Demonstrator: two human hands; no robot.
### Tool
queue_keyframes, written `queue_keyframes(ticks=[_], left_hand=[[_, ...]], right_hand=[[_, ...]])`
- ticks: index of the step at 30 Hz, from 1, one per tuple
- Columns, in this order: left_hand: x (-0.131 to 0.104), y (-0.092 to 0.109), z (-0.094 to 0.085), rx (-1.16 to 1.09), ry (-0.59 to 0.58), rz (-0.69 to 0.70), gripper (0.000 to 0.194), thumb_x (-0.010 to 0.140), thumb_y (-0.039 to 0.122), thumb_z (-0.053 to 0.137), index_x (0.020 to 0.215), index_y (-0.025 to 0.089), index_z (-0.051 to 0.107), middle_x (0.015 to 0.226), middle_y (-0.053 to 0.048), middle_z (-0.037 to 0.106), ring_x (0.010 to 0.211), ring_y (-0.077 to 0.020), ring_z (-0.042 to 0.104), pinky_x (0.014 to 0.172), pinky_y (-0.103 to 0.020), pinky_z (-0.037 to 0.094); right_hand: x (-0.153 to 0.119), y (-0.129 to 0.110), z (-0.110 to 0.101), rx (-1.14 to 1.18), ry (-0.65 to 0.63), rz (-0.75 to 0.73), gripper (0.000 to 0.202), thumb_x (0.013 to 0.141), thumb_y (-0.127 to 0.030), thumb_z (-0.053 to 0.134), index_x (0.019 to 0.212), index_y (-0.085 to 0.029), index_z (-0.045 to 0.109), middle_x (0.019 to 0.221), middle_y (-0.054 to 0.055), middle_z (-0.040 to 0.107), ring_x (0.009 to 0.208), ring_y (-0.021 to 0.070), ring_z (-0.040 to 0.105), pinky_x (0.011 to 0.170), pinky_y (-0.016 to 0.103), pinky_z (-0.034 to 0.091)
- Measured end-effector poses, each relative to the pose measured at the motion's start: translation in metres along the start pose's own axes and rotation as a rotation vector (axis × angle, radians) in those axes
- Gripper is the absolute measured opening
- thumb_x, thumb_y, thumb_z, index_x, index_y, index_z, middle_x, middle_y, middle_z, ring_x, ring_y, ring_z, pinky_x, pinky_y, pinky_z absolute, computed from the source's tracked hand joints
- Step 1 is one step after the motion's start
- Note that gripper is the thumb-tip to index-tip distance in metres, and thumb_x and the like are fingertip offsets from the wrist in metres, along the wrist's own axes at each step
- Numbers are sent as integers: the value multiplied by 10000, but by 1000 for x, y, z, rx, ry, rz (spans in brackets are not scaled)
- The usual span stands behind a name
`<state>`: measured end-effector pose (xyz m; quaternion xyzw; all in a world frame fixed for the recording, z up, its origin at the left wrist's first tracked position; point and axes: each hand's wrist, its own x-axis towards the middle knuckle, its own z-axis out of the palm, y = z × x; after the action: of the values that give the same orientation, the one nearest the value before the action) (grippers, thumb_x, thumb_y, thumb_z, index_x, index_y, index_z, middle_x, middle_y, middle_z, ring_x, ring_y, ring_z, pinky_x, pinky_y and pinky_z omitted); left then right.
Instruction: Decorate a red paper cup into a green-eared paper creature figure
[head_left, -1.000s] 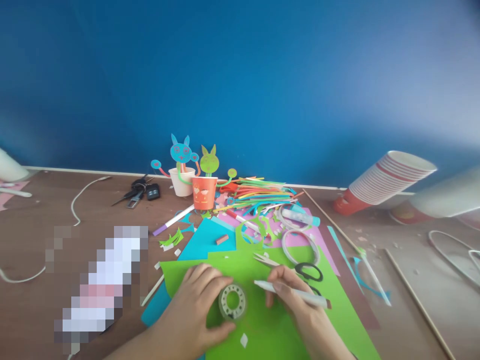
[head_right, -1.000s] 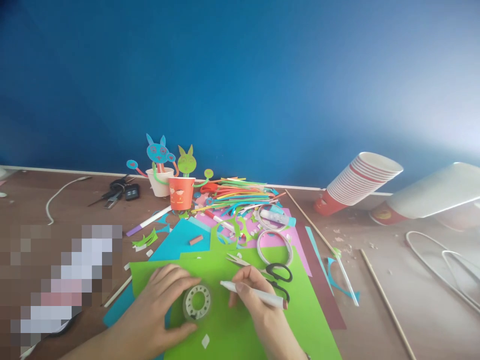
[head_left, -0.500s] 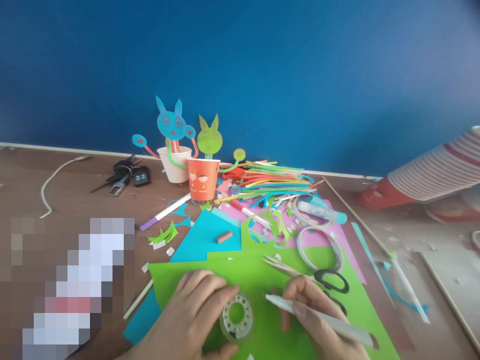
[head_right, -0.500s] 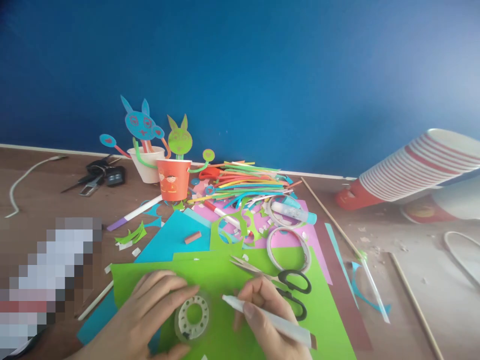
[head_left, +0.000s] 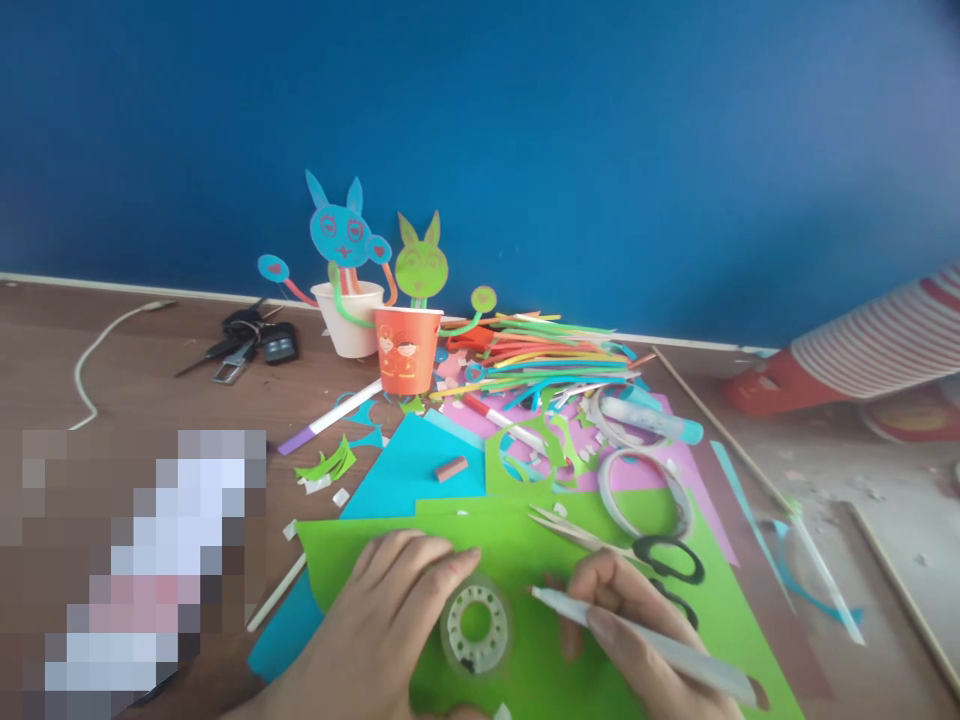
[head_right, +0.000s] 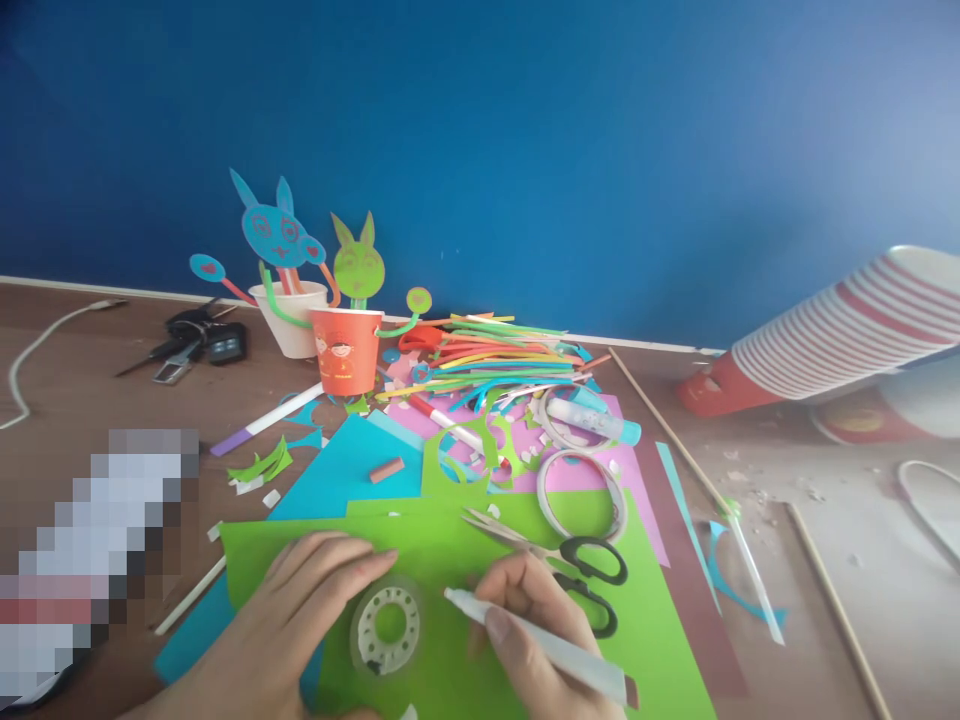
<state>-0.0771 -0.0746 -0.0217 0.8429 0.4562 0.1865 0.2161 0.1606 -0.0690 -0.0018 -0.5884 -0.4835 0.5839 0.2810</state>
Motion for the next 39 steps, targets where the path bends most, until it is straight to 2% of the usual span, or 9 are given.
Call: queue_keyframes(ticks=[4, 7, 12, 15, 21, 24, 27, 31, 39], left_hand=[[0, 3, 1, -49, -24, -10, 686, 656, 339, 782, 1248, 251, 447, 1111, -59, 552, 998, -261, 504, 844, -374, 427], [2, 5, 3, -87, -30, -67, 556, 670, 249, 758, 1172, 253, 517, 1105, -55, 528, 1002, -259, 489, 845, -384, 416], [6, 6, 3, -136, -10, -104, 511, 660, 260, 763, 1130, 251, 562, 1101, -54, 511, 1017, -265, 471, 874, -405, 393], [8, 6, 0, -170, -27, -128, 475, 666, 266, 757, 1108, 257, 583, 1084, -43, 517, 1021, -262, 471, 889, -408, 385], [9, 7, 0, -194, -14, -140, 448, 649, 303, 772, 1064, 253, 610, 1053, -33, 536, 1008, -255, 485, 892, -406, 382], [9, 7, 2, -190, 15, -131, 436, 638, 292, 765, 1044, 254, 612, 1032, -30, 545, 989, -250, 493, 872, -395, 386], [10, 6, 4, -182, 42, -114, 392, 648, 286, 740, 1018, 263, 613, 1012, -26, 553, 970, -243, 498, 864, -388, 385], [10, 6, 4, -180, 65, -95, 364, 656, 278, 716, 1005, 259, 611, 1008, -25, 558, 968, -237, 500, 864, -376, 384], [11, 6, 3, -172, 46, -89, 399, 641, 273, 729, 1018, 251, 601, 1015, -18, 555, 979, -231, 493, 860, -376, 377]], right_hand=[[2, 4, -2, -35, -58, -37, 327, 838, -544, 517, 768, -228, 561, 646, 11, 623, 593, 162, 502, 572, 256, 393], [3, 4, 0, -23, -31, -63, 295, 842, -511, 522, 792, -223, 562, 661, 12, 631, 609, 163, 503, 579, 257, 392], [3, -7, -2, -19, -13, -88, 280, 779, -482, 604, 781, -202, 606, 722, 34, 659, 688, 184, 559, 622, 275, 410], [0, -18, -4, -143, -16, -142, 280, 767, -458, 625, 798, -182, 659, 721, 42, 654, 666, 185, 557, 587, 278, 398], [-4, -23, 14, -487, -7, -501, 185, 859, -281, 485, 809, -191, 638, 749, 30, 651, 703, 184, 564, 647, 308, 413], [-1, -17, 25, -649, 43, -718, 91, 816, -177, 475, 749, -192, 534, 708, 10, 615, 666, 167, 545, 666, 319, 404], [3, -13, 31, -774, 20, -896, 100, 746, -100, 478, 740, -199, 465, 687, -8, 591, 635, 150, 532, 677, 319, 391], [6, -13, 35, -865, 6, -999, 146, 713, -71, 472, 770, -204, 454, 687, -11, 585, 627, 147, 530, 665, 306, 372], [6, -17, 38, -985, -35, -1119, 110, 767, -94, 452, 798, -199, 456, 698, -7, 573, 641, 152, 512, 677, 315, 335]])
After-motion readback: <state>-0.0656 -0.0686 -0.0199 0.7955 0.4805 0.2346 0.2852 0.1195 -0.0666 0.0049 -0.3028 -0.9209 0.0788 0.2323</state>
